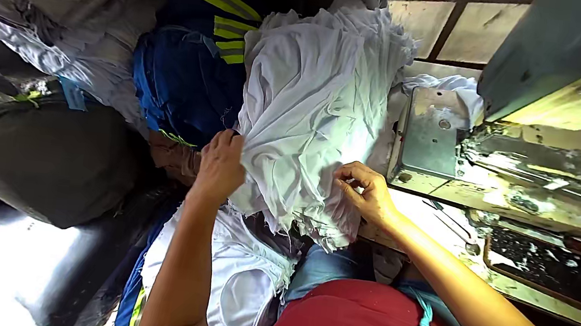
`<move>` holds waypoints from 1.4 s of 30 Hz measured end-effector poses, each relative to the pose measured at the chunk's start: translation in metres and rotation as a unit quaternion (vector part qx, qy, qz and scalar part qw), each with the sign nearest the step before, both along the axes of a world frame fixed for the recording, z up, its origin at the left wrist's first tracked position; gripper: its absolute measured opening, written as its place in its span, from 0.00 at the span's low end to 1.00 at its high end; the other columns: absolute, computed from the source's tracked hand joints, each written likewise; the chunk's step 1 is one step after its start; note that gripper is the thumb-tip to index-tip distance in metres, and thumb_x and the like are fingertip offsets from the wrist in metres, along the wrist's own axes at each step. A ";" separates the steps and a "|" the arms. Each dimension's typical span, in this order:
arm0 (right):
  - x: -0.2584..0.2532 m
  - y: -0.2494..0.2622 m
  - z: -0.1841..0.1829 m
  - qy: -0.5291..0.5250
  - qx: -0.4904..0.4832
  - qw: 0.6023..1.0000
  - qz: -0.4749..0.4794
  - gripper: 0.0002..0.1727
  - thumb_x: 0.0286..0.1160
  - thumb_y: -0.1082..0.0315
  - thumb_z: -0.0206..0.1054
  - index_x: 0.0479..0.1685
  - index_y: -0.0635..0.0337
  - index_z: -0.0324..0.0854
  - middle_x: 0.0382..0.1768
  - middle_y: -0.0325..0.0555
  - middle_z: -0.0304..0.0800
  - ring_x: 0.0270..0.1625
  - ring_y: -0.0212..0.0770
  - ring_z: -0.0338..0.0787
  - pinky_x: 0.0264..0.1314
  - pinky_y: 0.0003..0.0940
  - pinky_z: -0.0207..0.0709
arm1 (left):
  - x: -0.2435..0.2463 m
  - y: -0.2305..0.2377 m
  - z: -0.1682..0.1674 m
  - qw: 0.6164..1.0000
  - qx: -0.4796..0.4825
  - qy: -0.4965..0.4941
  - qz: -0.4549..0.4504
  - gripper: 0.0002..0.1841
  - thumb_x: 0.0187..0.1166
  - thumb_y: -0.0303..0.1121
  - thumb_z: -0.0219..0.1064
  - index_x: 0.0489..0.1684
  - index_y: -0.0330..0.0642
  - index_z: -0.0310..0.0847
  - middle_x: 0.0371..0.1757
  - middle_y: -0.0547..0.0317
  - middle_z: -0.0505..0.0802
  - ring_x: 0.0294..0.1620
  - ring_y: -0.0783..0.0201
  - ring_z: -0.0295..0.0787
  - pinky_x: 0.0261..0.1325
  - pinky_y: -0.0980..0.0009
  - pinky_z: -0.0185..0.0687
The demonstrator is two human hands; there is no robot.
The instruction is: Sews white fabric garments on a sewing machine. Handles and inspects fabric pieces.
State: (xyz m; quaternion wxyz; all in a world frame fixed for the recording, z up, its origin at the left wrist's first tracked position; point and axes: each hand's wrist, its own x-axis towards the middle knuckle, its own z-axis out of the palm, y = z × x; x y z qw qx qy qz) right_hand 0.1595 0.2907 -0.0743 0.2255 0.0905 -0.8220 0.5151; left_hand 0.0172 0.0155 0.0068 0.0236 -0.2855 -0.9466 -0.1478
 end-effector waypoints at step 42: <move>0.090 0.049 0.055 0.001 -0.109 0.994 -0.027 0.04 0.79 0.74 0.65 0.45 0.61 0.84 0.33 0.32 0.89 0.32 0.20 0.86 0.36 0.17 0.83 | -0.001 0.075 0.029 0.931 0.278 -0.125 -0.202 0.04 0.79 0.24 0.62 0.43 0.33 0.80 0.31 0.62 0.87 0.30 0.74 0.83 0.38 0.72 0.83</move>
